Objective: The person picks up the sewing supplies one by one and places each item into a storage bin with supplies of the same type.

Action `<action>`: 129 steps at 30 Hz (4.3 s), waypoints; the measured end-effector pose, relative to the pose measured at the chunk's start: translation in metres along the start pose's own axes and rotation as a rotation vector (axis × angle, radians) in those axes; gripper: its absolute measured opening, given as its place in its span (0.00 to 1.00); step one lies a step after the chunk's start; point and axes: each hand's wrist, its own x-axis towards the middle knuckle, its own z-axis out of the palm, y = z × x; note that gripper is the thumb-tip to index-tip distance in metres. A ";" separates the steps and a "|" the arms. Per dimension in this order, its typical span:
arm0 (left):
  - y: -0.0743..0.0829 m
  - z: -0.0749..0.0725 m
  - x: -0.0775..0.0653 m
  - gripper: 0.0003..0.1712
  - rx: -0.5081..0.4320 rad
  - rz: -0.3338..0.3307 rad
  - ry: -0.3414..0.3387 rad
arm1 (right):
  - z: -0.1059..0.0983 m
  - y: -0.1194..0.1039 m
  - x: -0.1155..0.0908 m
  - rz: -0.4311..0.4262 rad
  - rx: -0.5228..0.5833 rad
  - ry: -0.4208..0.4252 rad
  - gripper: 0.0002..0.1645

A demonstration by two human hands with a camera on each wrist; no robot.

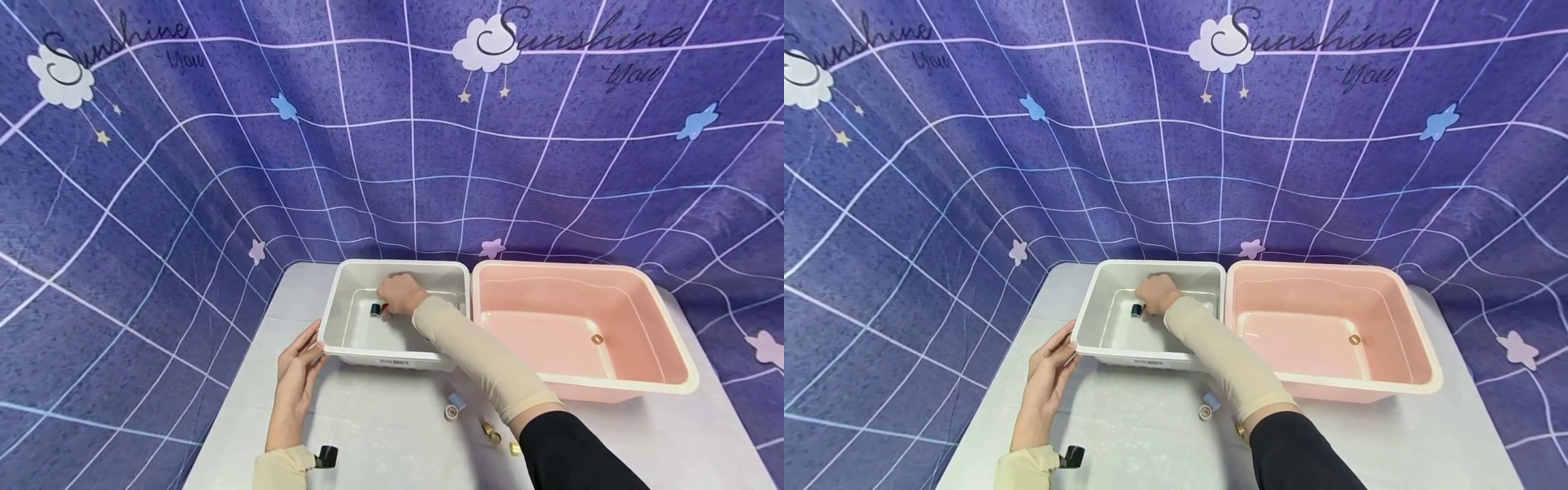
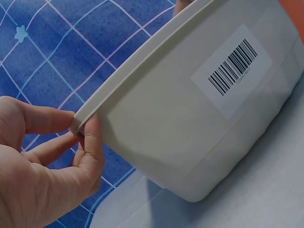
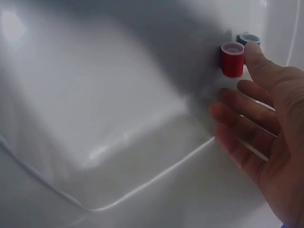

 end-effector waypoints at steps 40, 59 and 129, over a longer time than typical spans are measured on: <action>0.001 0.002 -0.003 0.32 -0.040 -0.011 -0.028 | -0.093 0.004 -0.060 -0.053 0.239 0.018 0.23; -0.001 -0.003 -0.005 0.34 -0.029 0.013 -0.029 | -0.115 0.001 -0.121 -0.057 0.327 0.176 0.23; -0.002 -0.001 0.000 0.33 -0.082 0.008 -0.051 | -0.004 -0.047 -0.285 -0.276 0.851 0.851 0.28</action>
